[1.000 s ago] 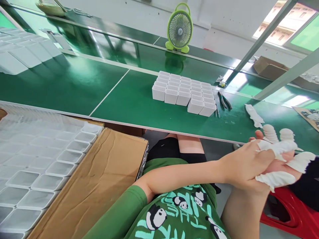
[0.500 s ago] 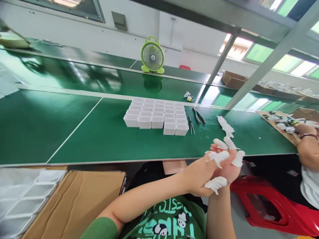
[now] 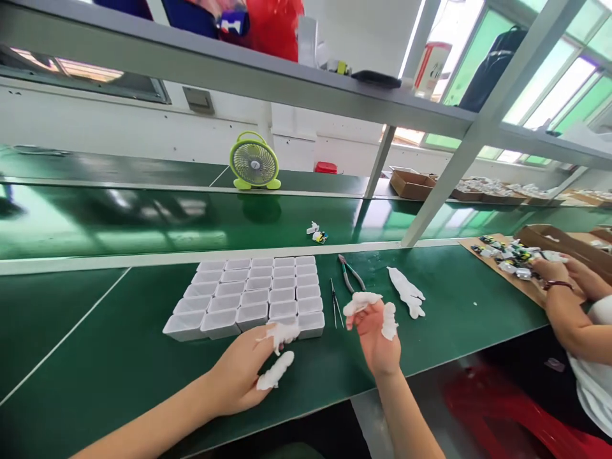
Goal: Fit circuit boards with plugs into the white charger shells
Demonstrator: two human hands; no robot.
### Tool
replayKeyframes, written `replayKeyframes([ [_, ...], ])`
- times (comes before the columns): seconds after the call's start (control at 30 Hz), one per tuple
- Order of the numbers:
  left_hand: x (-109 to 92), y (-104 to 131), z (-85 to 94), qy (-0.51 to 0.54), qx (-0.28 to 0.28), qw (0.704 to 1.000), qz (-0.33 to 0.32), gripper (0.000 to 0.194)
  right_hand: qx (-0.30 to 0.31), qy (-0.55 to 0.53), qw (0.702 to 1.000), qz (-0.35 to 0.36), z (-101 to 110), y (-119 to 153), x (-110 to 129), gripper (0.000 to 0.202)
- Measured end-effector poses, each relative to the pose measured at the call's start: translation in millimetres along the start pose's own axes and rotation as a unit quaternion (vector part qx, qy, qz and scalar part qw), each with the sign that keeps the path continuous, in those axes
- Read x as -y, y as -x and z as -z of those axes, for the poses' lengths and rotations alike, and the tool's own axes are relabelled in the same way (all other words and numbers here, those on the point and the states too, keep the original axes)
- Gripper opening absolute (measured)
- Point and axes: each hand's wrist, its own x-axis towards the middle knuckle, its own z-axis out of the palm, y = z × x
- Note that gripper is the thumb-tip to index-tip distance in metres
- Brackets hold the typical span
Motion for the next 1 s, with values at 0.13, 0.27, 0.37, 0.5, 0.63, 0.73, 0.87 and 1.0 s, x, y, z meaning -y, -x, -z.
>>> replayKeyframes([
  [0.13,21,18,2.3,-0.005,-0.059,0.998,0.001,0.037,0.155,-0.012,0.985,-0.080,-14,-37,11,0.067],
  [0.27,32,36,0.6,-0.032,-0.093,0.994,0.043,0.030,0.250,0.065,0.963,-0.071,-26,-69,10,0.059],
  [0.37,35,38,0.2,-0.061,-0.114,0.989,0.067,0.027,0.216,0.076,0.971,-0.069,-29,-83,-2,0.046],
  [0.5,36,35,-4.4,-0.087,-0.110,0.989,0.050,0.027,0.097,0.060,0.990,-0.080,-17,-87,-16,0.041],
  [0.63,35,35,-5.8,-0.105,-0.108,0.988,0.026,0.019,0.033,0.082,0.992,-0.088,-1,-86,-14,0.038],
  [0.73,34,31,2.7,-0.077,-0.093,0.990,0.071,0.024,0.008,0.087,0.992,-0.094,3,-86,-10,0.038],
  [0.87,32,19,16.3,0.054,-0.134,0.966,0.214,0.032,0.024,0.085,0.989,-0.119,-1,-84,-9,0.033],
  [1.0,30,14,19.3,0.169,-0.178,0.918,0.310,0.036,0.067,0.091,0.983,-0.147,-9,-81,-9,0.029],
])
